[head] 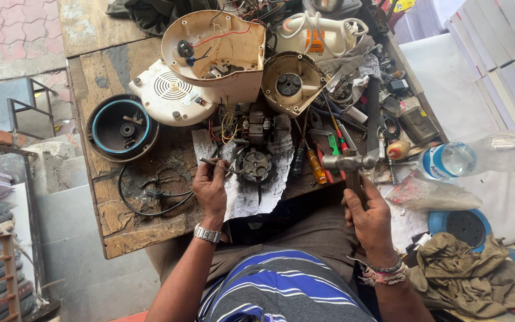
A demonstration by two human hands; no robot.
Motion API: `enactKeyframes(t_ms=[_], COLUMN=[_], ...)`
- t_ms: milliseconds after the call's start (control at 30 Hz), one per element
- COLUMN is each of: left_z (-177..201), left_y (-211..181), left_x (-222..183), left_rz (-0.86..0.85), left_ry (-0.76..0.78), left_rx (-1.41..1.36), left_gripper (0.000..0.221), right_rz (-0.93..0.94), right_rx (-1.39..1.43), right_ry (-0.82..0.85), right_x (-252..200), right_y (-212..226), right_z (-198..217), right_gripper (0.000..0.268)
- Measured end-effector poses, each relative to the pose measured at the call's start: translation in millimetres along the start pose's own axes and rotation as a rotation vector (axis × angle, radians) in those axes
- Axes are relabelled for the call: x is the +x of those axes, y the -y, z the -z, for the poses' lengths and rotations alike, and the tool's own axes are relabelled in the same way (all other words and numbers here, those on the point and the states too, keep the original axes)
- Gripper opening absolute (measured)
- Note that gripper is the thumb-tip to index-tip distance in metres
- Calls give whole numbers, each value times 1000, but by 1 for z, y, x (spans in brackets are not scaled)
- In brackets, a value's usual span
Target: The person disassembles a small motor or appliance component on a cluttered workbench. They use a hammer and a metal punch to tap a pin or shaft, then use a screwdriver to adjust internal parts. The person repeatedly handles the component, turning it over and tapping it with tools.
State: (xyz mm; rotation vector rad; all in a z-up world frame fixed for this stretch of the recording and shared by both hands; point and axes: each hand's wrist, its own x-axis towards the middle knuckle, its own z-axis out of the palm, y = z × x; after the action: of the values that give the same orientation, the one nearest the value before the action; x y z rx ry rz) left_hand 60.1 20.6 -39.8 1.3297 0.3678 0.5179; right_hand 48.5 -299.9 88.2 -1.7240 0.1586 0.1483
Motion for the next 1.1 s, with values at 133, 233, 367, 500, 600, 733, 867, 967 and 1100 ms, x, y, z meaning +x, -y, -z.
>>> enactKeyframes(t_ms=[133,233,367,500,600,733,867,967,1100], left_z=[-13,-17,-17,-15,-13,-16,-18,-13,2], left_y=[-6,-14,-29,-39,-46,-48,-47,-43,-32], left_x=[-10,-20,-23,-22,-24,-22,-21,-24,-18], left_rz=[56,81,-10,-129,-99,-112,-102,-110,-24], left_ry=[43,53,30,23,47,51,49,40,56], left_rx=[62,86,245,229,195,281,240,169,122], left_gripper=[15,16,15,14,14,14,15,15,14], right_rz=[59,138,567,480,191,162,261,-127,-506], right_rx=[-259,-351,-549,-1044,-1156,-1275,-1053,-418,140], right_ry=[-45,-9,22,57,206,202,224,256,265], right_x=[10,30,64,82,84,84,112,118,111], right_y=[5,-4,-35,-64,-69,-74,-75,-70,-55], right_z=[0,-9,-46,-72,-63,-45,-31,-19,1], right_gripper=[61,62,68,68,69,66,64,62,53])
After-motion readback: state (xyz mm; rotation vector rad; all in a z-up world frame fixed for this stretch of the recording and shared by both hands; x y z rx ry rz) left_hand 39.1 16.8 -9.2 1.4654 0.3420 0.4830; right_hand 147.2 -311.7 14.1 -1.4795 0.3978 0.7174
